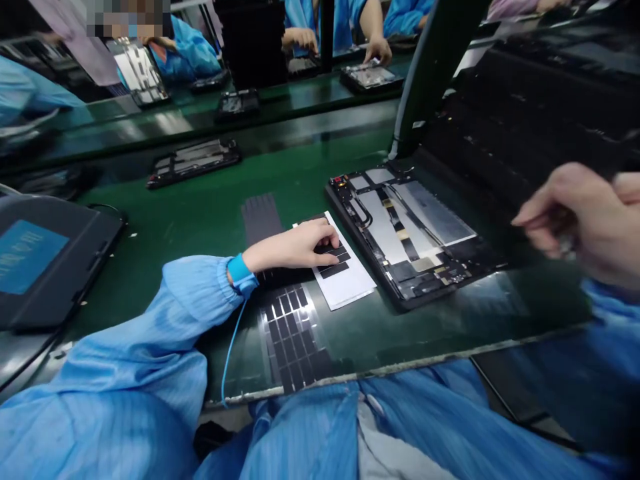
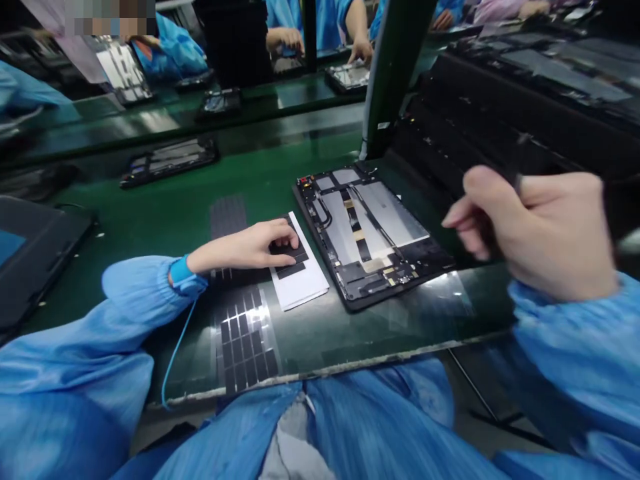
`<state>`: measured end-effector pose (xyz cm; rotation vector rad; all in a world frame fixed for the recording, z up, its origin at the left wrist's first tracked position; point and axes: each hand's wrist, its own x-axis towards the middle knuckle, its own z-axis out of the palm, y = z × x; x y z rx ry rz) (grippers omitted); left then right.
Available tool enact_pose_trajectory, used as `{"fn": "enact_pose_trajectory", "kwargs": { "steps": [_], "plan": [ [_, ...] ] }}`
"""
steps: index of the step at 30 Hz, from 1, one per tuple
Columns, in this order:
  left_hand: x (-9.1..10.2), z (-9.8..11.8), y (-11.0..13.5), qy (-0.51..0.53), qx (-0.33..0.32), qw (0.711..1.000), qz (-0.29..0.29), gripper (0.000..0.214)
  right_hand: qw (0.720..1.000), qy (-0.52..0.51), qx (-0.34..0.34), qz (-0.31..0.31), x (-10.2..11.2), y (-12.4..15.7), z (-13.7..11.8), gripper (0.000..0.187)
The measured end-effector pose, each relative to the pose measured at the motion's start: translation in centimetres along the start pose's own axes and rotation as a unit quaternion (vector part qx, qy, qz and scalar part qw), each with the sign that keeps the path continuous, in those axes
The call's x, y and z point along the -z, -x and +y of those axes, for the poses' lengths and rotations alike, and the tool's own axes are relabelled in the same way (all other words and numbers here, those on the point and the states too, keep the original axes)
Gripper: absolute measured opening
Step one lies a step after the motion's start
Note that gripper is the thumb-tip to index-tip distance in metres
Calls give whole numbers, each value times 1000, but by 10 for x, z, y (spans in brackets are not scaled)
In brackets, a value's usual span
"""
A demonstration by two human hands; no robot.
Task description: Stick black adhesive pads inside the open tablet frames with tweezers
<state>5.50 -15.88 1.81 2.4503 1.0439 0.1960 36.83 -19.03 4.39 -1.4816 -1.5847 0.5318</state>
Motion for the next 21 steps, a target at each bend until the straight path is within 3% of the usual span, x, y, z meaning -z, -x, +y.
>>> {"fn": "enact_pose_trajectory", "kwargs": {
  "steps": [1, 4, 6, 8, 9, 11, 21],
  "plan": [
    [1, -2, 0, 25, -7, 999, -23, 22, 999, -32, 4, -3, -14, 1, -12, 46],
    [0, -6, -1, 53, -19, 998, -27, 24, 983, -82, -5, -166, -58, 2, -40, 58],
    [-1, -8, 0, 61, -25, 997, -25, 24, 953, -77, 82, -282, -80, 0, -49, 48],
    [-3, -9, 0, 71, -25, 997, -27, 25, 911, -51, 211, -350, -94, -2, -51, 30],
    [-3, -9, -1, 74, -25, 997, -30, 26, 895, -38, 257, -364, -97, -4, -50, 22],
    [-3, -10, -1, 75, -25, 996, -33, 29, 884, -31, 286, -369, -100, -5, -46, 14],
    [-5, -10, -3, 76, -23, 996, -30, 33, 902, -37, 237, -360, -104, -7, -35, 15]
  ]
}}
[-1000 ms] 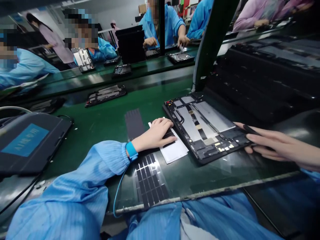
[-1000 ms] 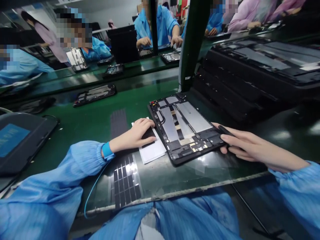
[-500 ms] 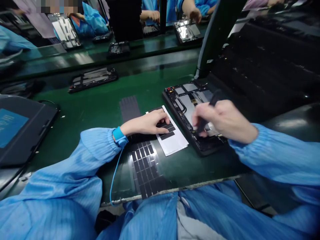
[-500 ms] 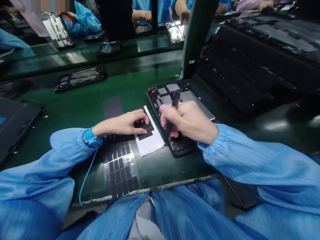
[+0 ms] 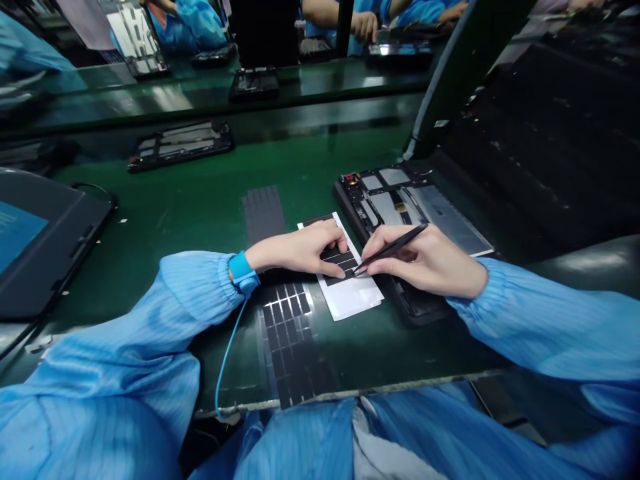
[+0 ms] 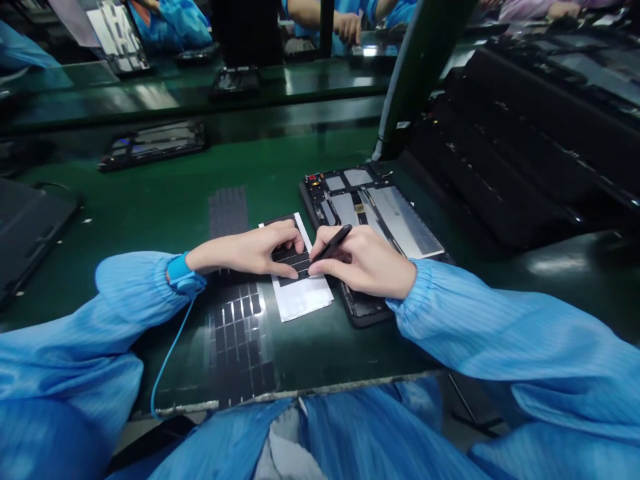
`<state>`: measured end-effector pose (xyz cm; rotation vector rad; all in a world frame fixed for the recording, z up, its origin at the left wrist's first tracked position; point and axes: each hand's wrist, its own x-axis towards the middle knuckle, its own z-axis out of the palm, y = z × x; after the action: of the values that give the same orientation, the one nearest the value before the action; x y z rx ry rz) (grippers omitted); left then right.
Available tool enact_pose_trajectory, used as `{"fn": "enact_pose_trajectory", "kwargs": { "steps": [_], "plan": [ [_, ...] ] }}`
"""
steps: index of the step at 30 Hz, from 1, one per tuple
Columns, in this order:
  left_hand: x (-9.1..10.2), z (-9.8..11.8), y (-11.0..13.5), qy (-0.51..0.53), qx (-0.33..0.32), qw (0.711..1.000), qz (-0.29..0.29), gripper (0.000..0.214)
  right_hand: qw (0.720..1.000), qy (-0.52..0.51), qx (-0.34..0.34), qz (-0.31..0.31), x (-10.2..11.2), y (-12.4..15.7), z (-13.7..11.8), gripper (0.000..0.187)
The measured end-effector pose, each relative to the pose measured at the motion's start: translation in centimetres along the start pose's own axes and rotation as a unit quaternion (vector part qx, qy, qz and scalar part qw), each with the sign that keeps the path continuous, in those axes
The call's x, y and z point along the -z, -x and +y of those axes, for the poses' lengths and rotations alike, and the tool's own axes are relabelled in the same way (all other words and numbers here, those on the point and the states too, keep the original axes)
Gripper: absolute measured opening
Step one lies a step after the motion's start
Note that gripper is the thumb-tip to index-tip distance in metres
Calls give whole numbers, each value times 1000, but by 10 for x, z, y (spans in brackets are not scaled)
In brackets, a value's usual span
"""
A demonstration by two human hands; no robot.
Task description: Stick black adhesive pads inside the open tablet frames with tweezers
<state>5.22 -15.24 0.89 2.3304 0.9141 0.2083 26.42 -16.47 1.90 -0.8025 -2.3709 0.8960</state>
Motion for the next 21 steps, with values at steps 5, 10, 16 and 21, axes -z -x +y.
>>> {"fn": "enact_pose_trajectory", "kwargs": {
  "steps": [5, 10, 16, 21],
  "plan": [
    [1, 1, 0, 8, 17, 1000, 4, 33, 998, -61, -22, 0, -1, -5, -5, 20],
    [2, 2, 0, 0, 6, 1000, 16, 34, 985, -108, -81, 103, 6, -6, 0, 30],
    [-18, 9, -4, -16, -29, 976, 213, 7, 947, -99, -105, 285, 2, -12, 18, 31],
    [-32, 6, -6, 3, -90, 963, 255, 24, 949, -78, -89, 291, -3, -12, 19, 26]
  ]
}}
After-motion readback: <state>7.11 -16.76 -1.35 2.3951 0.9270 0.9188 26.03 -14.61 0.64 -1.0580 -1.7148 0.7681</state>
